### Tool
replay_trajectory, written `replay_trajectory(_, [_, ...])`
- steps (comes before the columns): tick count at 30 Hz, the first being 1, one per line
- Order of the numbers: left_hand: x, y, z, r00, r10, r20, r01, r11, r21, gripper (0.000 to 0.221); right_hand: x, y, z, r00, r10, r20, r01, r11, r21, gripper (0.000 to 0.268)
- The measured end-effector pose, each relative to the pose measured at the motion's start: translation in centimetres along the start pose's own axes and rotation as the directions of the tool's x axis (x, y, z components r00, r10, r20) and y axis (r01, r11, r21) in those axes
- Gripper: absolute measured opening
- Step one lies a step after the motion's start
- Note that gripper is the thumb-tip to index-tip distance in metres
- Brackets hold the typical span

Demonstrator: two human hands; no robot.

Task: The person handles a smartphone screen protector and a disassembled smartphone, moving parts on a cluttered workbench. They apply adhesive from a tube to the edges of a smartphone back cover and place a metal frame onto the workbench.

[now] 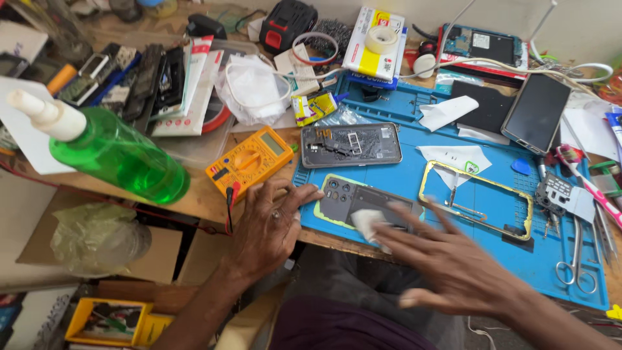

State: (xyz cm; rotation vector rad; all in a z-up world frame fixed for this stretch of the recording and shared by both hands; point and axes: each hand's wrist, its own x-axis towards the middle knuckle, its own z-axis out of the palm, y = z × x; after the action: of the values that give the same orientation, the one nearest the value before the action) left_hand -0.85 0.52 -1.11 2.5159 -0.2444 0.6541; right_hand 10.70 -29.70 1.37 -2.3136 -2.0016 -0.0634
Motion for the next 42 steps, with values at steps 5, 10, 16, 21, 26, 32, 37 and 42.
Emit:
replay_trajectory(5, [0.0, 0.3, -0.4, 0.998, -0.046, 0.048, 0.044, 0.998, 0.033, 0.058, 4.4, 0.1, 1.2, 0.994, -0.013, 0.107, 0.004, 0.997, 0.081, 0.095])
replay_trajectory(10, [-0.3, 0.0, -0.3, 0.997, -0.066, 0.048, 0.066, 0.998, 0.004, 0.055, -0.1, 0.1, -0.6, 0.997, 0.009, -0.072, -0.015, 0.997, -0.076, 0.093])
replay_trajectory(16, [0.0, 0.1, -0.5, 0.997, -0.052, 0.056, 0.052, 0.999, -0.014, 0.055, 5.3, 1.4, 1.4, 0.987, -0.075, 0.141, 0.063, 0.995, 0.082, 0.095])
replay_trajectory(21, [0.1, -0.5, -0.4, 0.997, -0.068, 0.048, 0.071, 0.996, -0.045, 0.055, -0.1, 1.4, -1.0, 0.999, -0.034, 0.038, 0.035, 0.998, -0.044, 0.095])
replay_trajectory(26, [0.2, -0.4, -0.5, 0.997, -0.041, 0.060, 0.045, 0.996, -0.075, 0.057, 4.1, 1.5, 1.1, 0.991, -0.101, 0.092, 0.101, 0.995, 0.003, 0.096])
replay_trajectory(32, [0.3, -0.7, -0.9, 0.995, -0.071, 0.071, 0.072, 0.997, -0.016, 0.054, 2.5, 1.5, 0.6, 0.994, -0.044, 0.099, 0.041, 0.998, 0.038, 0.094])
replay_trajectory(37, [0.0, -0.6, -0.9, 0.995, -0.087, 0.057, 0.093, 0.989, -0.118, 0.053, 5.2, 0.8, 1.5, 0.994, -0.099, 0.041, 0.100, 0.995, -0.015, 0.099])
replay_trajectory(42, [0.1, -0.3, -1.2, 0.996, -0.065, 0.064, 0.072, 0.990, -0.120, 0.058, 7.4, -0.5, 0.8, 0.998, -0.041, 0.042, 0.038, 0.997, 0.073, 0.100])
